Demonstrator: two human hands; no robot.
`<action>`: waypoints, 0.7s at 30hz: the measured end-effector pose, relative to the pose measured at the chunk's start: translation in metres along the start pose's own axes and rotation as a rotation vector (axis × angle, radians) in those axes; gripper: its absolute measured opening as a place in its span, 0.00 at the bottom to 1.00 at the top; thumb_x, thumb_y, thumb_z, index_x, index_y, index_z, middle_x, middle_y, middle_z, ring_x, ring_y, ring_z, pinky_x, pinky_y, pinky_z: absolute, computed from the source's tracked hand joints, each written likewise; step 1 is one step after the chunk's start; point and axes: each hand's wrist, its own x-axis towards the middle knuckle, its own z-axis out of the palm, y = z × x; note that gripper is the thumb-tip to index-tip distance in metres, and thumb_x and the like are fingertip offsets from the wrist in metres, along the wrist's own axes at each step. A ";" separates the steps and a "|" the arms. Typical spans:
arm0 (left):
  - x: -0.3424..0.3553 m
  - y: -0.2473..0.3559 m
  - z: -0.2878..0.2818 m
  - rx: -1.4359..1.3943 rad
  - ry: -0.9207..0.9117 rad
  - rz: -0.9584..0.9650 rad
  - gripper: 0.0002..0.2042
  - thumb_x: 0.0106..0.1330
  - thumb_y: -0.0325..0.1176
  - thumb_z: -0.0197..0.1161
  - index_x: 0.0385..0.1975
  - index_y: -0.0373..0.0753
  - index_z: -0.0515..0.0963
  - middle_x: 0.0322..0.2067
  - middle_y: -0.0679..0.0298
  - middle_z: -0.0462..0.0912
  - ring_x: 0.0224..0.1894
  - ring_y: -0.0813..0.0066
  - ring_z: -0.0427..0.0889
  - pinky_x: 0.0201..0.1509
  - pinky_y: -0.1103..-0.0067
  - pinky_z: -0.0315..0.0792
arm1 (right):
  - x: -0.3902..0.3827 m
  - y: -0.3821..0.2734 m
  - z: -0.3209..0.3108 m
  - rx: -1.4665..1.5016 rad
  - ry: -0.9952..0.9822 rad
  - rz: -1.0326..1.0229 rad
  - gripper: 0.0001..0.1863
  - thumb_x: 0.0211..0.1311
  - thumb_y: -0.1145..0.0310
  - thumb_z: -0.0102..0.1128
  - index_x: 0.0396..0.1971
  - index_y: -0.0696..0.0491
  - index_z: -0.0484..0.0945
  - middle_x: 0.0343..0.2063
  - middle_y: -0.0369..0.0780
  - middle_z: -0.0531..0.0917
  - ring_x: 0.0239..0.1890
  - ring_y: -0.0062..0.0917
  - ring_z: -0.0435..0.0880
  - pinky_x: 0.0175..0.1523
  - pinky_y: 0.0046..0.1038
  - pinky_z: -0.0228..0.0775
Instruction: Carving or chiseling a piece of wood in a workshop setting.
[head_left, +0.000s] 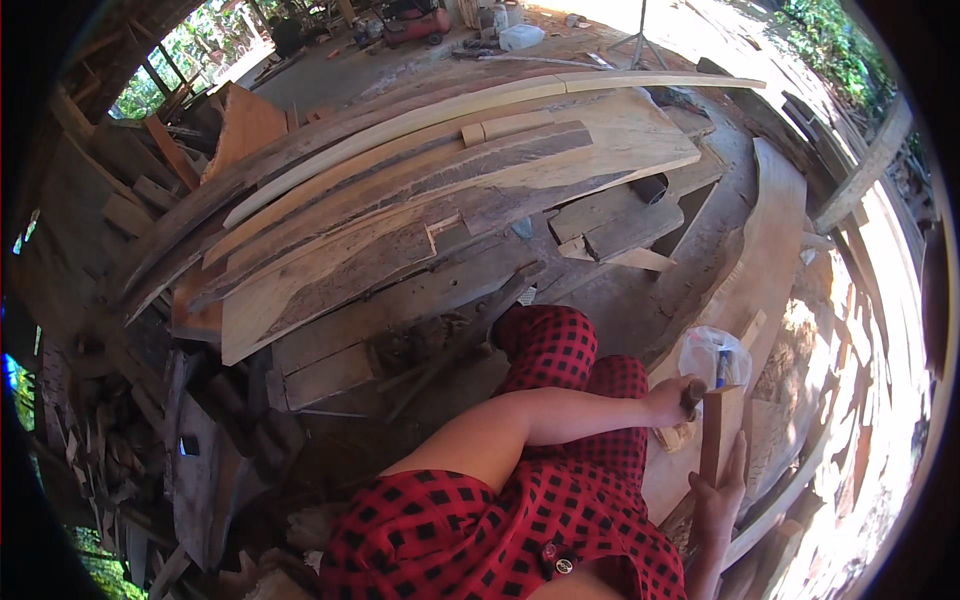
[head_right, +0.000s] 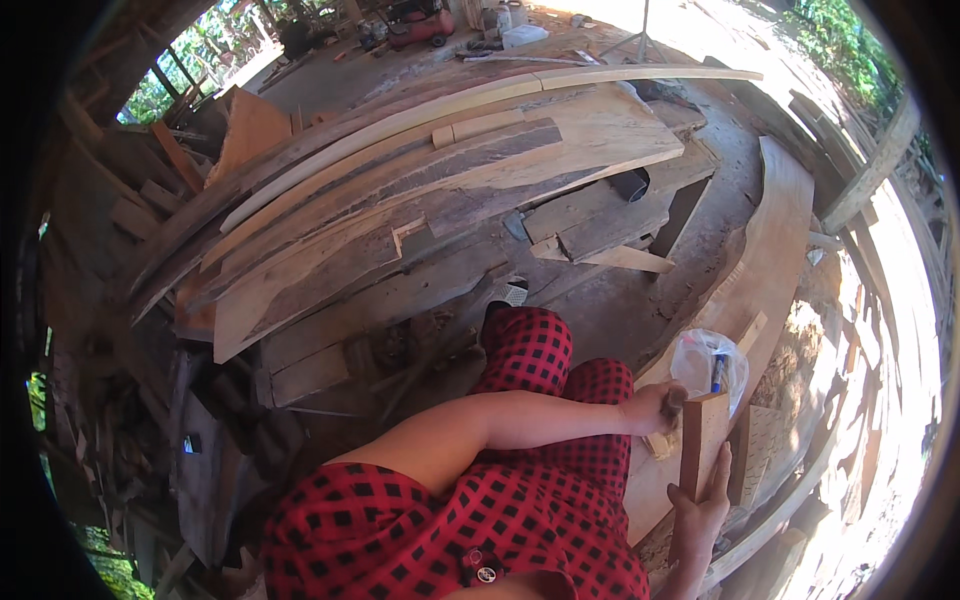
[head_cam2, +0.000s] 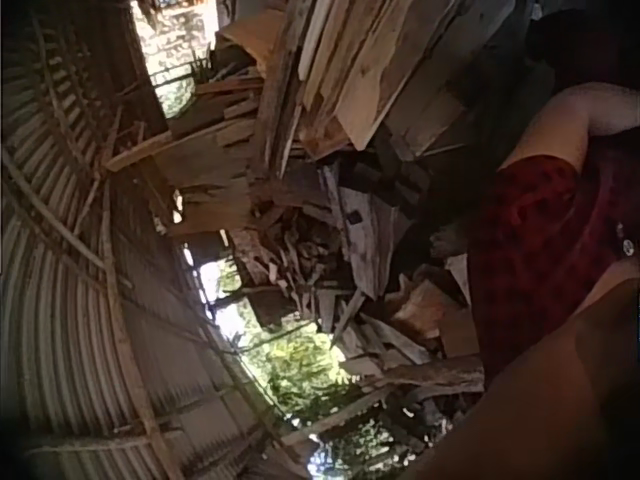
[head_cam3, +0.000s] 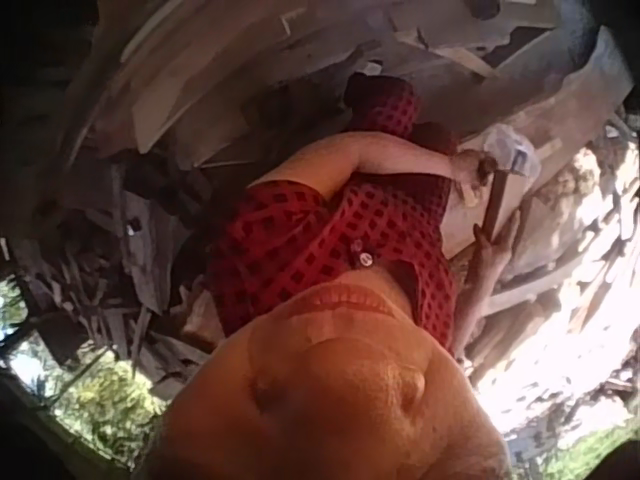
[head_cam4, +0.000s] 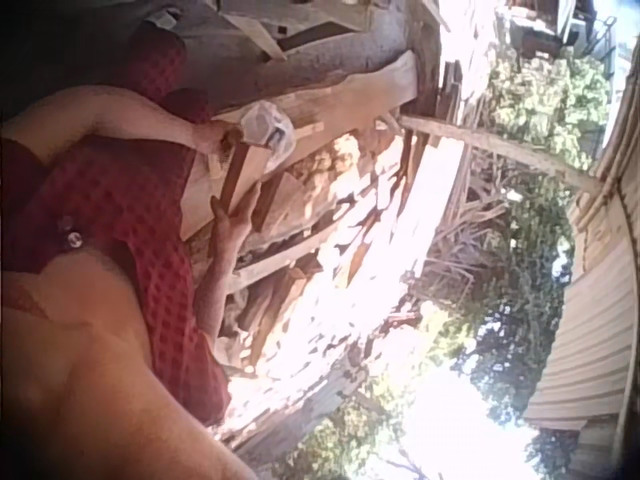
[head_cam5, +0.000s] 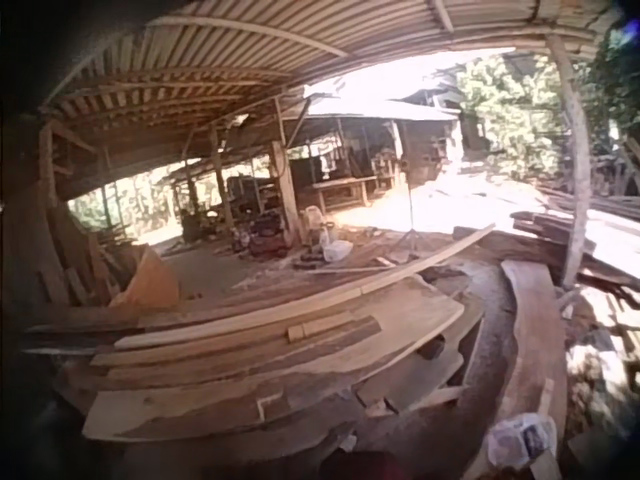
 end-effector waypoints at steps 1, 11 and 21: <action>0.000 -0.004 -0.003 0.054 0.072 0.034 0.26 0.51 0.37 0.69 0.50 0.39 0.70 0.41 0.52 0.80 0.45 0.57 0.81 0.50 0.69 0.72 | 0.000 0.000 0.002 0.040 0.009 0.032 0.49 0.36 0.87 0.56 0.68 0.56 0.55 0.66 0.45 0.61 0.68 0.31 0.60 0.68 0.28 0.51; 0.008 0.013 -0.021 -0.058 0.275 0.108 0.16 0.62 0.42 0.65 0.42 0.38 0.74 0.32 0.68 0.76 0.35 0.79 0.74 0.42 0.77 0.70 | 0.020 0.112 -0.008 0.290 0.132 0.191 0.43 0.49 0.81 0.59 0.68 0.56 0.53 0.56 0.47 0.70 0.44 0.28 0.79 0.49 0.26 0.72; 0.009 0.034 -0.025 -0.185 0.210 0.038 0.21 0.63 0.50 0.63 0.44 0.38 0.73 0.32 0.68 0.75 0.35 0.80 0.72 0.43 0.80 0.69 | 0.016 0.180 0.011 0.197 0.143 0.430 0.43 0.53 0.72 0.60 0.68 0.54 0.50 0.21 0.37 0.73 0.17 0.22 0.72 0.22 0.25 0.66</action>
